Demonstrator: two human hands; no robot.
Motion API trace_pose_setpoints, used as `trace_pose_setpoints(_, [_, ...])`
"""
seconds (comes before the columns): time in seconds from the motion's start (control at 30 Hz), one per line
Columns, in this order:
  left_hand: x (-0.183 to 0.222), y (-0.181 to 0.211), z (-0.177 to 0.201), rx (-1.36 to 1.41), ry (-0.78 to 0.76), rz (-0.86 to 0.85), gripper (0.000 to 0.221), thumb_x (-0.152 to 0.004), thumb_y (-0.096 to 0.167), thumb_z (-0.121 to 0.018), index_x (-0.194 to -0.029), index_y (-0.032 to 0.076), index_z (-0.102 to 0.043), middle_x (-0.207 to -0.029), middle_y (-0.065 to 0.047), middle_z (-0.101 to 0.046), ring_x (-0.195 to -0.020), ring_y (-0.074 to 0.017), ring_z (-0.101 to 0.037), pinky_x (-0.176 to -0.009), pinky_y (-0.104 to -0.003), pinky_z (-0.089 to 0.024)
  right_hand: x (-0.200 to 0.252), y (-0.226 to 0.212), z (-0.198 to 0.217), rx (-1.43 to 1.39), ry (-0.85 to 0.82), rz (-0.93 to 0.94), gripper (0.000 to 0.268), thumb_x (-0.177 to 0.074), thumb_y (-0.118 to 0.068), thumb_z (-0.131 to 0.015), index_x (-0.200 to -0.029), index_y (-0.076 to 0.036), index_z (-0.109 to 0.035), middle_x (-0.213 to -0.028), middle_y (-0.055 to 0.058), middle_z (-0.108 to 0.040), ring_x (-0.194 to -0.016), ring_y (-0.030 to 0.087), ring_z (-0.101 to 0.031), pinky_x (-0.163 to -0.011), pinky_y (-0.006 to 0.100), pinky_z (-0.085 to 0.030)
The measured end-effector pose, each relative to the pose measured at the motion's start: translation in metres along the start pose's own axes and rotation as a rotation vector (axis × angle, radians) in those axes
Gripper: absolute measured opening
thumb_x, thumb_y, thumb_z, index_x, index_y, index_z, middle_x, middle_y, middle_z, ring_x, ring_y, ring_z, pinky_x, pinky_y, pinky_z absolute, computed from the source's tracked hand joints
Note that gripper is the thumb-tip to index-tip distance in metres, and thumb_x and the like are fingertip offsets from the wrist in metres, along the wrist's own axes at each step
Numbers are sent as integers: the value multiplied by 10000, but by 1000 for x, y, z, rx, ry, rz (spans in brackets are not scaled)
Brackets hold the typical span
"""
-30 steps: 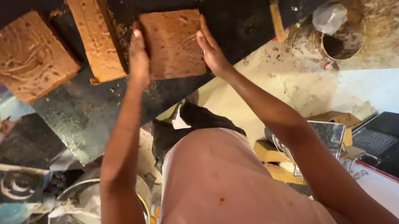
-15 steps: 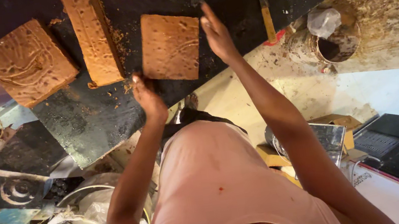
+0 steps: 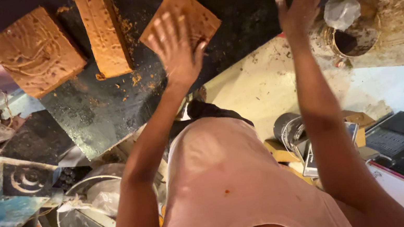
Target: The person removes a large cake from a rectangular mold, peels off a paper lining from the bottom, and uses a knife to cut the cake into multiple smaller rectangular pieces.
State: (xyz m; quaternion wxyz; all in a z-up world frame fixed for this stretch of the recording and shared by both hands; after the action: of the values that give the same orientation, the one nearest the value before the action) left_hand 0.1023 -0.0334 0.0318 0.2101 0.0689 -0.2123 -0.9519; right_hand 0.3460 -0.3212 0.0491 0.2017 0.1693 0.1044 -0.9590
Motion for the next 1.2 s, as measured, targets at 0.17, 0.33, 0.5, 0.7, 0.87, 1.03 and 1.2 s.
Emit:
trace_pose_setpoints(0.17, [-24,33,-4,-146,-108,-91,686,-1075,569,-452,-1660,274,-250,-1733,-82,-106,-1581,-385,-12,-1208,-755,3,22,31,-61,-120,-328,50,661,-1008,-246,-644,-1560,31,-411,-1246,310,-577,-1084,499,-577,-902,577,-475])
trace_pose_setpoints(0.33, [-25,24,-7,-114,-181,-86,673,-1066,592,-441,-1649,306,-265,-1729,-56,-129,-1588,-369,-45,-1212,-757,-9,88,-11,-12,-543,-59,21,279,-1223,-127,-500,-1479,-17,-488,-1297,198,-672,-1226,327,-682,-1011,480,-566])
trace_pose_setpoints(0.5, [-33,22,-7,-72,-170,-53,662,-1089,569,-425,-1671,300,-262,-1744,-51,-130,-1601,-347,-47,-1230,-755,3,204,-67,26,-1097,-235,-393,544,-1025,8,-478,-1537,-41,-301,-987,69,-628,-565,88,-600,-469,241,-521])
trace_pose_setpoints(0.7, [-37,24,0,-130,-226,-40,606,-1126,499,-362,-1680,288,-234,-1747,-98,-115,-1593,-390,-16,-1192,-778,40,219,-153,80,-676,-189,66,619,-1050,3,-454,-1642,-69,-290,-1083,152,-618,-798,261,-662,-666,369,-579])
trace_pose_setpoints(0.87, [-35,29,-3,-131,-267,-39,608,-1151,504,-349,-1698,272,-218,-1752,-117,-107,-1593,-420,8,-1199,-782,49,210,-187,76,-575,-344,15,579,-1059,-95,-508,-1612,-49,-342,-1036,201,-639,-800,374,-653,-676,451,-554])
trace_pose_setpoints(1.03, [-42,6,4,-22,-60,-39,627,-1139,473,-444,-1648,149,-273,-1687,-188,-271,-1567,-431,-199,-1249,-665,-30,207,-188,73,-699,-369,-42,565,-1082,-104,-556,-1612,-53,-368,-1080,211,-646,-836,379,-645,-728,457,-545])
trace_pose_setpoints(1.2, [8,-108,27,430,356,41,507,-1147,302,-604,-1590,119,-437,-1663,-183,-439,-1553,-371,-413,-1327,-463,-269,194,-162,75,-722,-259,100,579,-1034,-37,-592,-1585,-101,-426,-1085,161,-649,-830,311,-665,-761,417,-578])
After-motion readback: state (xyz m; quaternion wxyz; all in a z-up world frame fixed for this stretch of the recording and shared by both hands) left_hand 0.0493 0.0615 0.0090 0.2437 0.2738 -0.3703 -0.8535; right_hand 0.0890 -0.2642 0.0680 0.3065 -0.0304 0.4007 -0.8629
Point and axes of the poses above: each hand's wrist, its own x-axis away from the middle knuckle, its own z-axis out of the back of the hand, y = z × x, the point moved 10 cm from there along -x, towards the middle knuckle
